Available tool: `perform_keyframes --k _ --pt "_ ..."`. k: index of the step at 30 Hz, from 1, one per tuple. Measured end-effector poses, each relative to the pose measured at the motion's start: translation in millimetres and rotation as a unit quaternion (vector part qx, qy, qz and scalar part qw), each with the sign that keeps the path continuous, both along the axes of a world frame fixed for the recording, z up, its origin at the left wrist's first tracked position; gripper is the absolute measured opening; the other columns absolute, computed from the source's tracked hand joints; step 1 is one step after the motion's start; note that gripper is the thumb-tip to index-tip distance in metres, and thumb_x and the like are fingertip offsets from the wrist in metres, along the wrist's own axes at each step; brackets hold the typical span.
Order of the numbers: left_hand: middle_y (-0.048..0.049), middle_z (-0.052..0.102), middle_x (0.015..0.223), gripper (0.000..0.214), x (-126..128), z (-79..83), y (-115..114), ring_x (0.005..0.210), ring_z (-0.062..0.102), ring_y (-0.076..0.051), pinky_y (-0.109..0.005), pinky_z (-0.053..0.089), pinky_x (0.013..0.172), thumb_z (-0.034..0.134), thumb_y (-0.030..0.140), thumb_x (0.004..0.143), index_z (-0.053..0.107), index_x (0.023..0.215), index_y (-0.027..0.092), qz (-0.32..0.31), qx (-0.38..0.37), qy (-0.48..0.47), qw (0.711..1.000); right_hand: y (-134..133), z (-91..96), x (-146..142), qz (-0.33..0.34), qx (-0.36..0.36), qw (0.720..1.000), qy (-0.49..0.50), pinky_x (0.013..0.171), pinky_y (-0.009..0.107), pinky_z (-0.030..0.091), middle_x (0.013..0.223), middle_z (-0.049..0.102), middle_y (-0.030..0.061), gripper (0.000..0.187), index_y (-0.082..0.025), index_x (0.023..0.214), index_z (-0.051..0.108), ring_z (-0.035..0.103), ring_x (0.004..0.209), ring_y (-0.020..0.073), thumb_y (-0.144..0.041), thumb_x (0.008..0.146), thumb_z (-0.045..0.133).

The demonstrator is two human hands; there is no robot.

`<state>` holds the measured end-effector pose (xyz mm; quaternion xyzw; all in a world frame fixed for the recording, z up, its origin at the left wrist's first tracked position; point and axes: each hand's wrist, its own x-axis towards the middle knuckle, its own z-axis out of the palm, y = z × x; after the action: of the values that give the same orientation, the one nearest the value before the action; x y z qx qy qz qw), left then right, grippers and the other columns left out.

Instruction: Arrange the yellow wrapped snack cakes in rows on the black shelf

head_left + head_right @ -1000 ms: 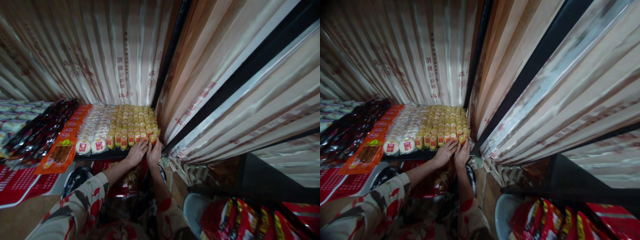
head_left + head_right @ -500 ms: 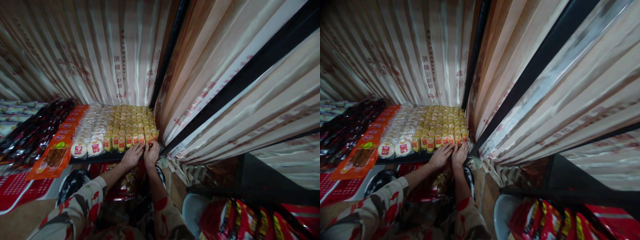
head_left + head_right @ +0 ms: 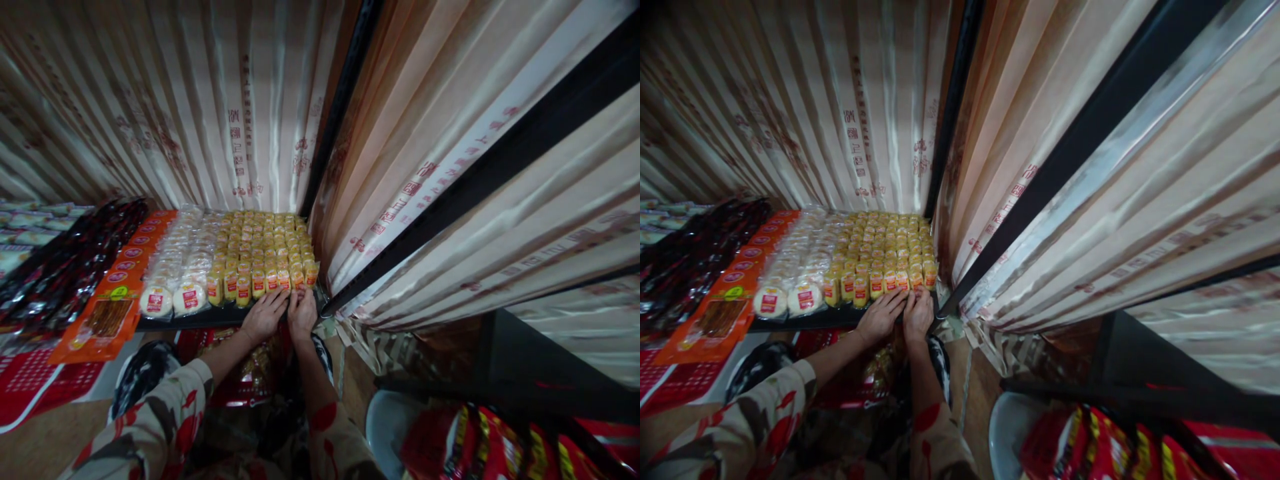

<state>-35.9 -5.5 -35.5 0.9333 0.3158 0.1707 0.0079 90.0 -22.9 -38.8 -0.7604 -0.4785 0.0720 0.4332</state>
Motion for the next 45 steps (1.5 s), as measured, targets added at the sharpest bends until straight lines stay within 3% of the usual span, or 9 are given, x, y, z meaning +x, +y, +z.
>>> perform_keyframes --k 6,12,20,24,27,31,37,45 --pt "-0.0083 0.043 0.137 0.044 1 0.3 1 0.130 0.030 -0.024 -0.040 0.032 0.102 0.040 0.014 0.083 0.047 0.127 0.016 -0.002 -0.010 0.003 1.000 3 2.2 3 0.071 0.010 0.997 -0.021 0.083 0.029 0.042 0.098 0.060 0.0105 0.036 -0.017 0.104 0.060 0.055 0.093 0.0184 -0.030 0.090 0.030" --pt "-0.0085 0.044 0.136 0.048 1 -1.5 1 0.130 0.030 -0.024 -0.040 0.032 0.102 0.040 0.015 0.084 0.041 0.131 0.017 -0.001 -0.013 -0.002 1.000 2 0.2 2 0.071 -0.002 0.997 -0.034 0.081 0.029 0.044 0.097 0.057 0.0105 0.040 -0.018 0.114 0.059 0.055 0.089 0.0179 -0.029 0.089 0.030" --pt "-0.0096 0.042 0.137 0.046 0 -1.1 0 0.132 0.028 -0.023 -0.038 0.032 0.102 0.041 0.016 0.084 0.043 0.130 0.014 -0.001 0.005 0.001 1.000 1 1.0 3 0.096 0.066 0.993 -0.010 0.085 0.030 0.044 0.097 0.057 0.0093 0.038 -0.017 0.111 0.060 0.053 0.093 0.0166 -0.026 0.089 0.030" --pt "-0.0082 0.041 0.138 0.040 0 1.8 -2 0.131 0.029 -0.022 -0.037 0.032 0.102 0.041 0.017 0.085 0.050 0.124 0.015 0.008 0.015 0.003 1.000 -4 2.8 2 0.035 0.124 0.992 -0.006 0.089 0.036 0.042 0.099 0.053 0.0103 0.034 -0.015 0.105 0.059 0.050 0.096 0.0180 -0.025 0.088 0.032" --pt "-0.0072 0.041 0.138 0.038 0 3.0 -3 0.131 0.029 -0.023 -0.037 0.033 0.102 0.042 0.018 0.084 0.052 0.120 0.015 0.008 0.014 0.007 1.000 -5 4.6 1 -0.016 0.128 0.991 -0.018 0.096 0.041 0.036 0.113 0.047 0.0143 0.035 -0.013 0.114 0.053 0.044 0.110 0.0212 -0.024 0.088 0.033" --pt "-0.0073 0.040 0.139 0.039 0 1.4 -2 0.131 0.028 -0.024 -0.038 0.033 0.101 0.041 0.018 0.084 0.051 0.121 0.014 0.006 0.010 0.008 1.000 -3 3.8 1 -0.006 0.100 0.994 -0.042 0.100 0.042 0.033 0.131 0.033 0.0156 0.039 -0.013 0.122 0.048 0.033 0.123 0.0226 -0.020 0.087 0.032" --pt "-0.0082 0.039 0.140 0.040 0 -2.0 0 0.132 0.027 -0.025 -0.039 0.033 0.101 0.039 0.018 0.085 0.050 0.123 0.014 -0.003 0.011 0.012 1.000 1 -4.5 6 0.015 0.077 0.994 -0.076 0.101 0.042 0.033 0.129 0.037 0.0144 0.042 -0.015 0.124 0.048 0.034 0.123 0.0218 -0.016 0.085 0.032" --pt "-0.0094 0.038 0.140 0.042 -1 -5.8 -2 0.131 0.029 -0.022 -0.037 0.030 0.102 0.041 0.016 0.083 0.050 0.123 0.014 0.004 0.020 0.023 1.000 -2 -1.1 5 0.011 0.114 0.992 -0.057 0.101 0.043 0.033 0.127 0.041 0.0161 0.040 -0.012 0.121 0.048 0.036 0.122 0.0217 -0.016 0.084 0.033"
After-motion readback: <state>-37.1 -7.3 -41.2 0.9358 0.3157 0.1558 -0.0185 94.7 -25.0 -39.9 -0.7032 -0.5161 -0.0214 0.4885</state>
